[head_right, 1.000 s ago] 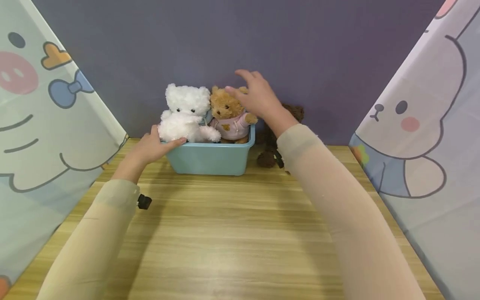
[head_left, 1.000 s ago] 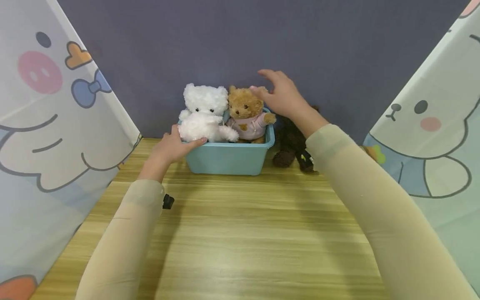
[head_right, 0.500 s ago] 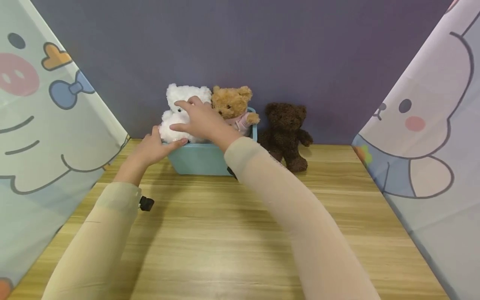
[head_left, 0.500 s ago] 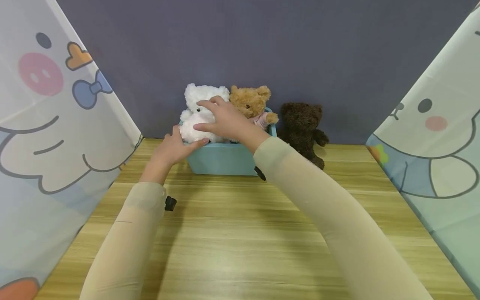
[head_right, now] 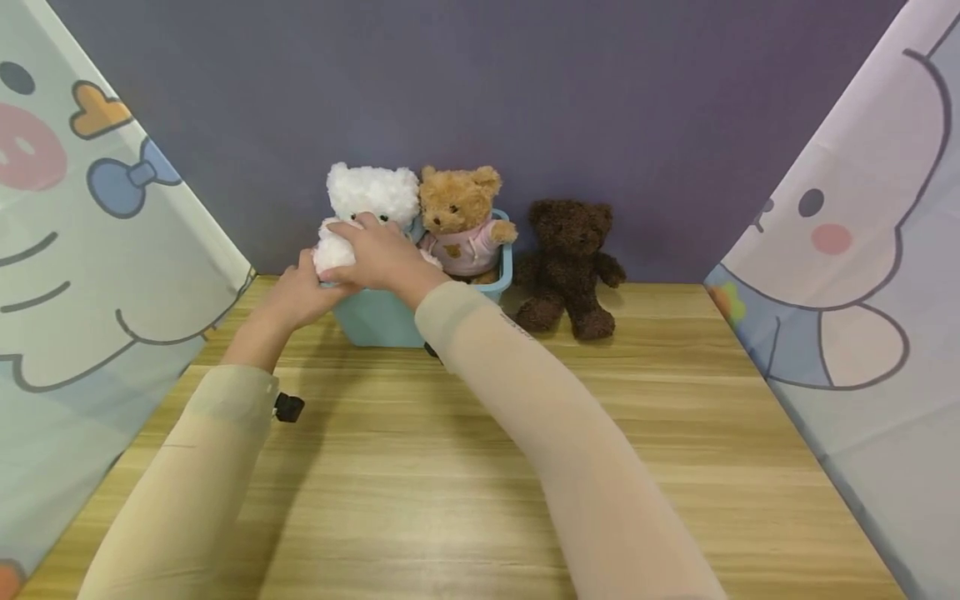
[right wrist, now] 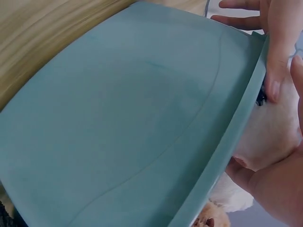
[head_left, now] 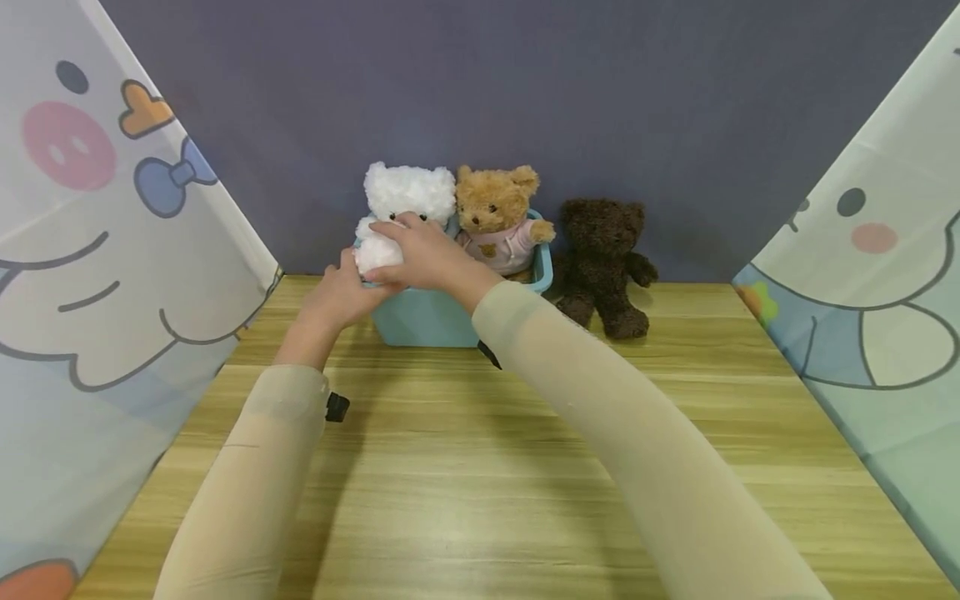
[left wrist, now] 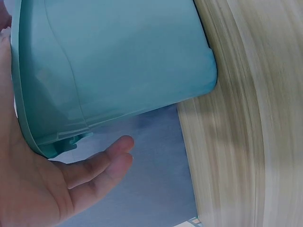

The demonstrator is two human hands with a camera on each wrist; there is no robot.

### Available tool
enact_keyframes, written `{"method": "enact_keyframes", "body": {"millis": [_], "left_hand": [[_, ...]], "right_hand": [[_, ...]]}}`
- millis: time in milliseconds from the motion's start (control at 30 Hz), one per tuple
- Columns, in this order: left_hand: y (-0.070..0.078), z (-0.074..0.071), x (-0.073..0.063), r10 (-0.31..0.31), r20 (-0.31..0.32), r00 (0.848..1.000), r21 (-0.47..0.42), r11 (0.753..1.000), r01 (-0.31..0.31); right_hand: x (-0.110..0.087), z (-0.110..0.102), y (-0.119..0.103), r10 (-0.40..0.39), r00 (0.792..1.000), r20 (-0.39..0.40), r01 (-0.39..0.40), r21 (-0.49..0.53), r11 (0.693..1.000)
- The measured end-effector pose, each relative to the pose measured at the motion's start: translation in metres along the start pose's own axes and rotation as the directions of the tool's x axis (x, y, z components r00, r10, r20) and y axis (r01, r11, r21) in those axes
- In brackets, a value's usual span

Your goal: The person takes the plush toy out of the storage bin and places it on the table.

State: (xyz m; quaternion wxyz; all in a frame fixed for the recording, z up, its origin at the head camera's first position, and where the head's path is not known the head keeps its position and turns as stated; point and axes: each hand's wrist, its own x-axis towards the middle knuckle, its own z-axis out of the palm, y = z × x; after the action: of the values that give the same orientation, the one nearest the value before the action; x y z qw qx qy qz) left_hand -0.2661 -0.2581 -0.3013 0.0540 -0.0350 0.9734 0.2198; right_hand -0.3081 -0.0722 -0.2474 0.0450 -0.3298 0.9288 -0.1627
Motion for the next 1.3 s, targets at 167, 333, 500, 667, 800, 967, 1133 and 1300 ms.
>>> {"method": "enact_keyframes", "body": {"millis": [167, 333, 500, 667, 800, 967, 1133, 1300], "left_hand": [[0.0, 0.001, 0.0, 0.007, -0.01, 1.0, -0.001, 1.0, -0.007], [-0.002, 0.003, 0.0, 0.02, -0.019, 1.0, -0.016, 1.0, -0.02], [-0.006, 0.003, -0.001, 0.012, -0.012, 1.0, -0.016, 1.0, -0.012], [-0.003, 0.002, 0.0, 0.02, -0.019, 1.0, -0.019, 1.0, -0.02], [0.001, 0.002, 0.0, 0.027, -0.029, 0.999, -0.035, 0.999, -0.028], [-0.001, 0.004, -0.002, 0.014, -0.03, 0.999, -0.041, 0.999, -0.015], [-0.005, 0.007, -0.002, 0.015, -0.036, 0.999, -0.039, 0.999, -0.017], [-0.004, 0.007, 0.002, 0.027, -0.061, 0.998, -0.041, 0.999, -0.029]], "right_hand": [[0.002, 0.004, 0.002, 0.003, 1.0, -0.03, -0.002, 0.021, 1.0], [0.005, 0.011, 0.001, 0.011, 0.998, -0.06, -0.009, 0.038, 0.999], [0.008, 0.016, -0.002, 0.026, 0.997, -0.067, -0.021, 0.083, 0.996], [0.008, 0.017, -0.002, 0.057, 0.996, -0.074, -0.048, 0.115, 0.992], [0.007, 0.017, 0.0, 0.088, 0.992, -0.092, -0.075, 0.132, 0.988], [0.005, 0.02, -0.002, 0.078, 0.993, -0.093, -0.066, 0.128, 0.99], [0.002, 0.025, -0.002, 0.1, 0.991, -0.094, -0.087, 0.135, 0.987], [0.001, 0.025, 0.0, 0.128, 0.985, -0.114, -0.109, 0.163, 0.981]]}}
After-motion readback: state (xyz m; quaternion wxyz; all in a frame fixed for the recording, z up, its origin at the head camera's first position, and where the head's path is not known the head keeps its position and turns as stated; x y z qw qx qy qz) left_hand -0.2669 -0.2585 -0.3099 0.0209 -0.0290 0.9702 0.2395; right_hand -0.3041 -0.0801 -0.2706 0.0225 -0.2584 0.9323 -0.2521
